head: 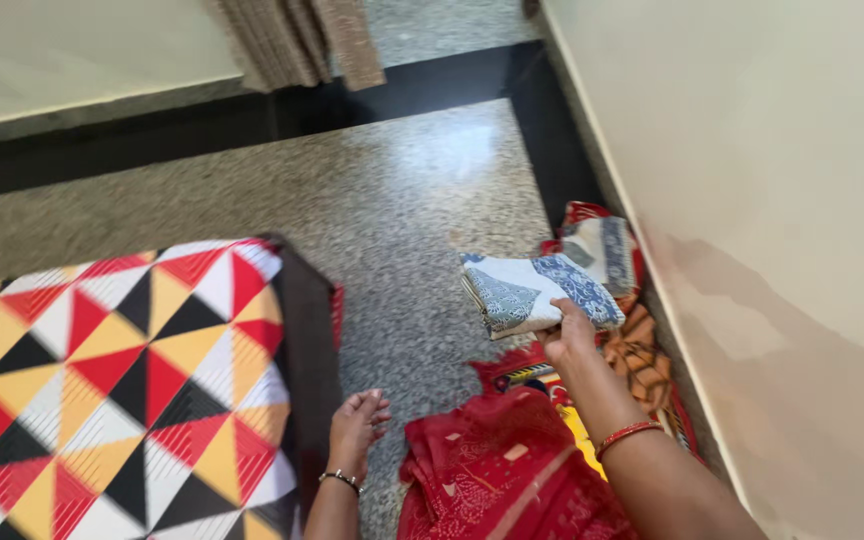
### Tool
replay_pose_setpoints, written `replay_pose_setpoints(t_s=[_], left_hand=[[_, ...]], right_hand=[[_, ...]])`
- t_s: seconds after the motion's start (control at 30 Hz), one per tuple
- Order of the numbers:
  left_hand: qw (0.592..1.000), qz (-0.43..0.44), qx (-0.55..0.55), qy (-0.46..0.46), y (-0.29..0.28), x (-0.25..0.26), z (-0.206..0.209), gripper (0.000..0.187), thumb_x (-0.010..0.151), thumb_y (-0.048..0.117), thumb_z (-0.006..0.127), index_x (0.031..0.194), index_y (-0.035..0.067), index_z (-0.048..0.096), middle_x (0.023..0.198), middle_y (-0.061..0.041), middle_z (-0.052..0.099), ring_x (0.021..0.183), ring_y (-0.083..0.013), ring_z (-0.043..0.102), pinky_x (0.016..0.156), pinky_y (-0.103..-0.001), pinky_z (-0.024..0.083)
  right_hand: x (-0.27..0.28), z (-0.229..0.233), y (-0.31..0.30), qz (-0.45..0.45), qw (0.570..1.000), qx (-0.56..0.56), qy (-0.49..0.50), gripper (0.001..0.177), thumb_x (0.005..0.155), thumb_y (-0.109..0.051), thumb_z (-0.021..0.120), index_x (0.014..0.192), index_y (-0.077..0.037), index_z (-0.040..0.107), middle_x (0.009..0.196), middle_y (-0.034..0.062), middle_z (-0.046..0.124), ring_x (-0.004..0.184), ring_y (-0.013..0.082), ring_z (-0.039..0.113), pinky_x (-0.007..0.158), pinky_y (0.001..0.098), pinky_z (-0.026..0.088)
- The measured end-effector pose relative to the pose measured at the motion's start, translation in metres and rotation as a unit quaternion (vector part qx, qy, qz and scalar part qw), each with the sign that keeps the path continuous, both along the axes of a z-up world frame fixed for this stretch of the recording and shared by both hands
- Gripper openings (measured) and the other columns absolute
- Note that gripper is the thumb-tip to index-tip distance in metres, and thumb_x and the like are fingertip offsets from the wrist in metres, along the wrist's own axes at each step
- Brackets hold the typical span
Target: The person inserts a pillow into a blue patterned pillowcase, adjusts the corners, and places it on the bed. Then the person inserts another pillow into a striped orange pillowcase, smooths the cover, and places it beside the first pillow.
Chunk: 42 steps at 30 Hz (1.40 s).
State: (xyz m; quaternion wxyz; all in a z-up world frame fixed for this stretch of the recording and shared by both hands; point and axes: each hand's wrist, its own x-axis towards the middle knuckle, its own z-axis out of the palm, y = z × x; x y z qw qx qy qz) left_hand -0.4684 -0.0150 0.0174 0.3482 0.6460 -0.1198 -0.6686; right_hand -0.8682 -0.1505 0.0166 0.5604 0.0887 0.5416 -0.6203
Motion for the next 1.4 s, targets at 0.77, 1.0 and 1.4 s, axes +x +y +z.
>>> replay_pose_setpoints(t_s=[0.77, 1.0, 1.4], left_hand=[[0.99, -0.081, -0.108, -0.038, -0.227, -0.375, 0.079, 0.031, 0.095, 0.027, 0.065, 0.117, 0.005, 0.07, 0.103, -0.008, 0.077, 0.083, -0.0131, 0.069, 0.073, -0.029, 0.055], [0.988, -0.079, -0.119, -0.054, -0.221, -0.431, 0.036, 0.024, 0.097, 0.017, 0.062, 0.112, 0.002, 0.073, 0.097, -0.012, 0.079, 0.079, -0.0147, 0.07, 0.073, -0.029, 0.057], [0.99, -0.116, -0.07, 0.026, -0.175, -0.503, -0.133, 0.023, 0.096, 0.013, 0.063, 0.112, -0.001, 0.071, 0.089, -0.008, 0.075, 0.078, -0.0143, 0.066, 0.073, -0.028, 0.054]], right_hand=[[-0.408, -0.096, -0.079, -0.033, 0.988, 0.15, 0.015, 0.031, 0.096, -0.005, 0.062, 0.127, -0.002, 0.057, 0.128, 0.0156, 0.064, 0.116, 0.0306, 0.066, 0.098, 0.0453, 0.059], [-0.436, -0.107, -0.149, 0.018, 0.981, 0.15, 0.123, 0.029, 0.091, -0.01, 0.069, 0.118, -0.003, 0.062, 0.11, 0.0114, 0.069, 0.09, 0.0248, 0.067, 0.074, 0.0433, 0.056], [-0.442, -0.244, -0.003, 0.136, 0.785, 0.507, 0.329, 0.09, 0.091, -0.018, 0.07, 0.161, 0.0, 0.015, 0.114, 0.0298, 0.073, 0.097, 0.0396, 0.074, 0.078, 0.0474, 0.059]])
